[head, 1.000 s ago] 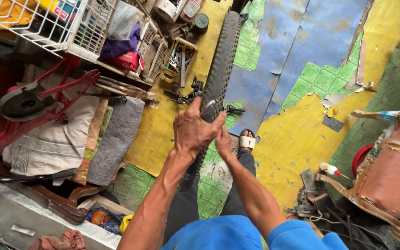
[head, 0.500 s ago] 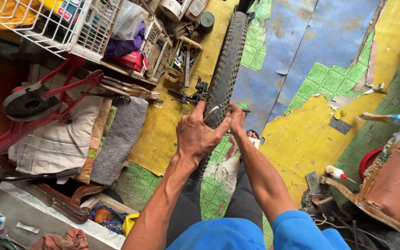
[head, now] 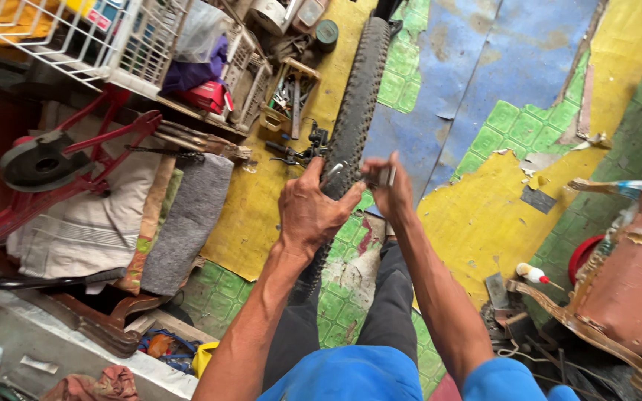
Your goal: The person removes the rear wheel from a bicycle using a wrench, then uses a small tool to adjust the spokes and hub area. The wheel is held and rotated while the person works on the hub and spokes.
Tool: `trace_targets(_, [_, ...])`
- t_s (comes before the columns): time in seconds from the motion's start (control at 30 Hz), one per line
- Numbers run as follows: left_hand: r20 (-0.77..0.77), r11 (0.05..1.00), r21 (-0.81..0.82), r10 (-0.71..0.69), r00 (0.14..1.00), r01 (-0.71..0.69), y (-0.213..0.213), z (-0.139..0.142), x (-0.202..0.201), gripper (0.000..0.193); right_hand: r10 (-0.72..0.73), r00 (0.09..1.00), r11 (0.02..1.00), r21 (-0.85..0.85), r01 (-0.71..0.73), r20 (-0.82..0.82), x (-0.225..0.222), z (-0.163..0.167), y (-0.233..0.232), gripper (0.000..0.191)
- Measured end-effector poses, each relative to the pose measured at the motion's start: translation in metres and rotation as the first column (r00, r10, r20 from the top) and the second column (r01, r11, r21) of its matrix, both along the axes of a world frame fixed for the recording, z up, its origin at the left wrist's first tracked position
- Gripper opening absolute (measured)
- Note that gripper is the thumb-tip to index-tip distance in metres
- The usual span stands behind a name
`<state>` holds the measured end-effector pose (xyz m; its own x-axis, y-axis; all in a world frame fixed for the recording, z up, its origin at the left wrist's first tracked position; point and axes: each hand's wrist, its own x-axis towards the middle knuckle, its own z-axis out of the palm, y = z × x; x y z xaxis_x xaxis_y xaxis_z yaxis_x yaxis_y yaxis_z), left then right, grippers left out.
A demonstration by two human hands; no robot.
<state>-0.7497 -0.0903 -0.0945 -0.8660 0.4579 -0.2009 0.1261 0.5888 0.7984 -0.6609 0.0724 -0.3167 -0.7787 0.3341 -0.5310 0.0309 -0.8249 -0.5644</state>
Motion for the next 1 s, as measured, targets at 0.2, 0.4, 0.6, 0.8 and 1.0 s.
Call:
trace_targets(0.2, [-0.008,1.0,0.018,0.001,1.0,-0.001,-0.001,-0.001,0.0,0.041,-0.13,0.94,0.935,0.354,0.011,0.314,0.018,-0.032,-0.067,0.034])
trace_targets(0.4, [-0.012,1.0,-0.001,0.003,1.0,-0.003,-0.001,-0.002,0.002,0.041,0.057,0.943,0.712,0.649,-0.268,0.327,0.007,-0.051,-0.058,0.019])
trace_targets(0.6, [0.009,1.0,0.02,-0.008,1.0,0.008,-0.001,-0.003,0.001,0.042,-0.251,0.908,0.658,0.747,-0.094,0.335,-0.013,-0.039,-0.037,0.016])
trace_targets(0.8, [-0.034,1.0,0.025,0.004,0.999,-0.003,-0.001,-0.002,0.002,0.042,0.02,0.884,0.934,0.306,-0.182,0.467,-0.01,-0.015,-0.035,0.037])
trace_targets(1.0, [-0.035,1.0,0.01,0.009,0.999,-0.008,0.0,-0.001,0.003,0.041,0.09,0.915,0.937,0.279,-0.212,0.394,-0.014,-0.025,-0.038,0.037])
